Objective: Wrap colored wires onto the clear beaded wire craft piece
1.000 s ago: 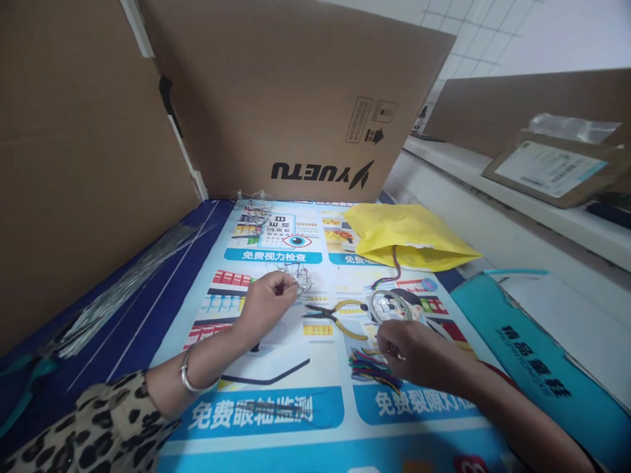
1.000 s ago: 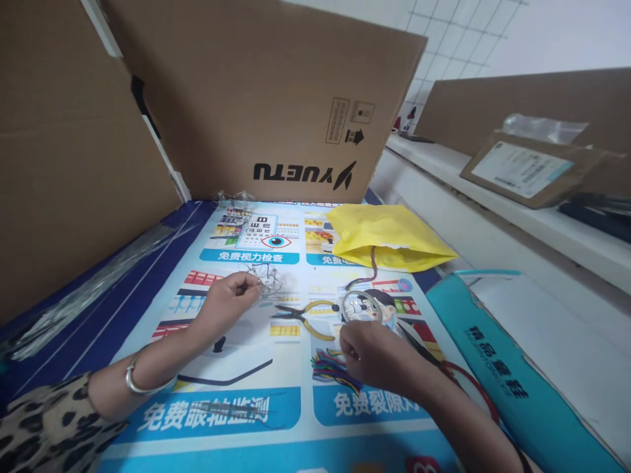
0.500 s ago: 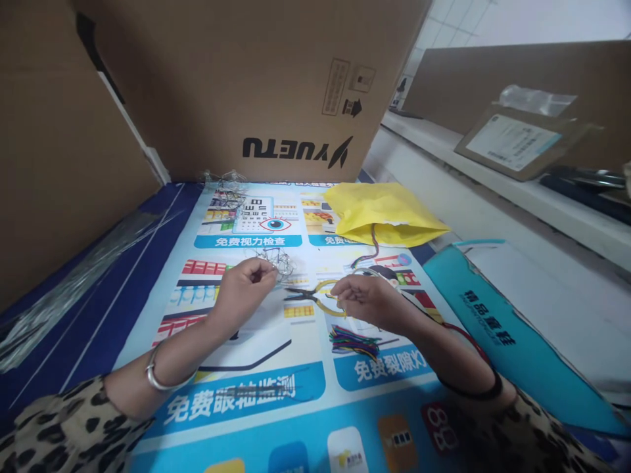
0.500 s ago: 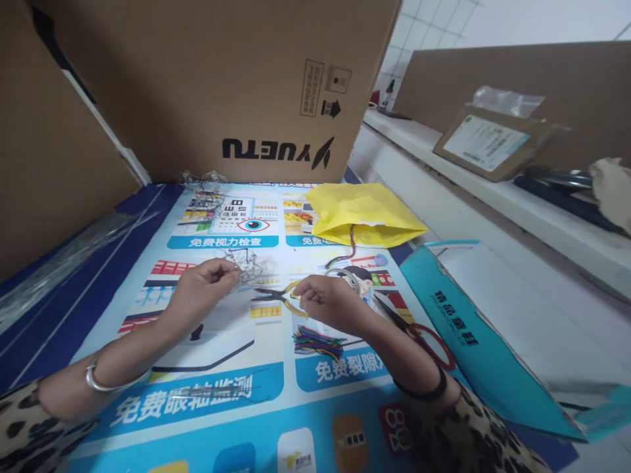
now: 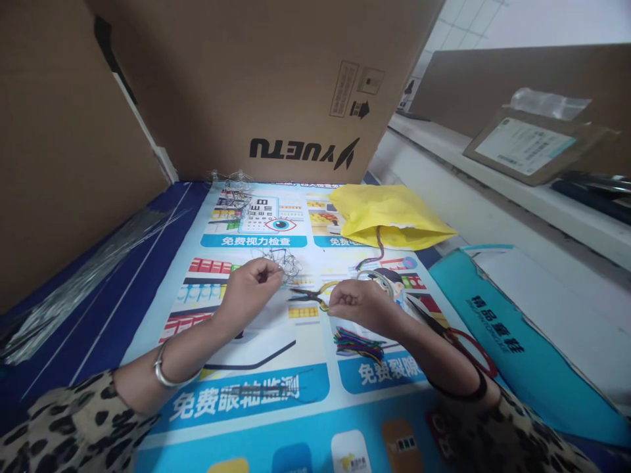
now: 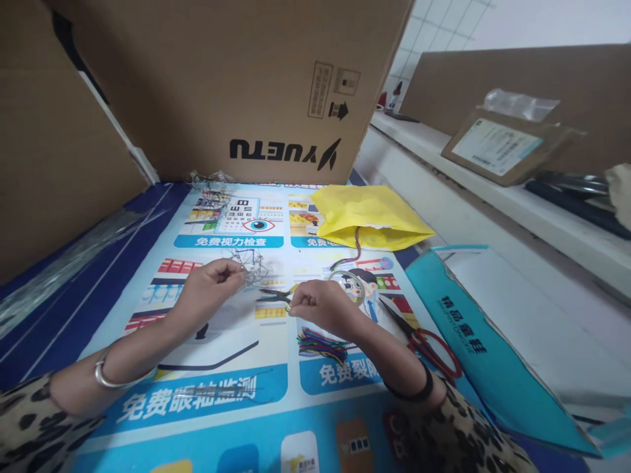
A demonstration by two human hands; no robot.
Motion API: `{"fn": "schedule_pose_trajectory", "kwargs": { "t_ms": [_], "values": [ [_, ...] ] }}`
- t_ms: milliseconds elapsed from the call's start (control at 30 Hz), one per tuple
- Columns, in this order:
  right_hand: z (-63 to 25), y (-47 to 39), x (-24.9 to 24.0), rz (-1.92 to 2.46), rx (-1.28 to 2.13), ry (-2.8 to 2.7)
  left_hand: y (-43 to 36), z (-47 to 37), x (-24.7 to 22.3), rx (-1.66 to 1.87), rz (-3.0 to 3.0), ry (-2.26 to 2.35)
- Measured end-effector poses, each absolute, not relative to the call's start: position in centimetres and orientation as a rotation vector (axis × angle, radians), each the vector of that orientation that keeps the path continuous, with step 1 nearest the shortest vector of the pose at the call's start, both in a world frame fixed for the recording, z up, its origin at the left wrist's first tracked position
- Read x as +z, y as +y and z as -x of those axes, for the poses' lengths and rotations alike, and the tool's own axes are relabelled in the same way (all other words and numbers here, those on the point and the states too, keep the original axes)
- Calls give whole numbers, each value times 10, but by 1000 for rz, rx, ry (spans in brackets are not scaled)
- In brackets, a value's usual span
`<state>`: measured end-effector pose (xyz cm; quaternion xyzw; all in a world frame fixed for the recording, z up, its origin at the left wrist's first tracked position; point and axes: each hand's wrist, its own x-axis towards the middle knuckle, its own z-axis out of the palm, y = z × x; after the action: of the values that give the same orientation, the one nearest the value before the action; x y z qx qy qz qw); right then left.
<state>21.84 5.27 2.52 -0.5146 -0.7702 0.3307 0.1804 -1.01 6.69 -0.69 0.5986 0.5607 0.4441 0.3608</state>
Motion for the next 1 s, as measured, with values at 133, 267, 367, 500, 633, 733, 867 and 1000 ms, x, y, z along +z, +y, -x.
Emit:
{"fn": "schedule_pose_trajectory", "kwargs": {
  "t_ms": [133, 267, 367, 500, 633, 733, 867, 1000],
  "values": [
    [-223, 55, 24, 1359, 1062, -2112, 67, 9, -5, 1138, -1536, 1456],
    [-225, 56, 21, 1365, 1031, -2174, 65, 9, -2, 1129, -1528, 1463],
    [-224, 58, 19, 1428, 1068, -2153, 64, 9, -1, 1135, -1526, 1460],
    [-219, 64, 11, 1532, 712, -2336, 64, 8, 0, 1133, -1520, 1459],
    [-219, 68, 3, 1415, 396, -2551, 65, 8, 0, 1120, -1509, 1472],
    [-222, 67, 8, 1350, 306, -2610, 65, 8, -1, 1125, -1502, 1463],
    [-226, 68, 23, 1576, 290, -2572, 65, 8, -2, 1128, -1509, 1460],
    [-219, 78, 24, 1701, 46, -2571, 65, 8, -3, 1130, -1533, 1449]
  ]
}}
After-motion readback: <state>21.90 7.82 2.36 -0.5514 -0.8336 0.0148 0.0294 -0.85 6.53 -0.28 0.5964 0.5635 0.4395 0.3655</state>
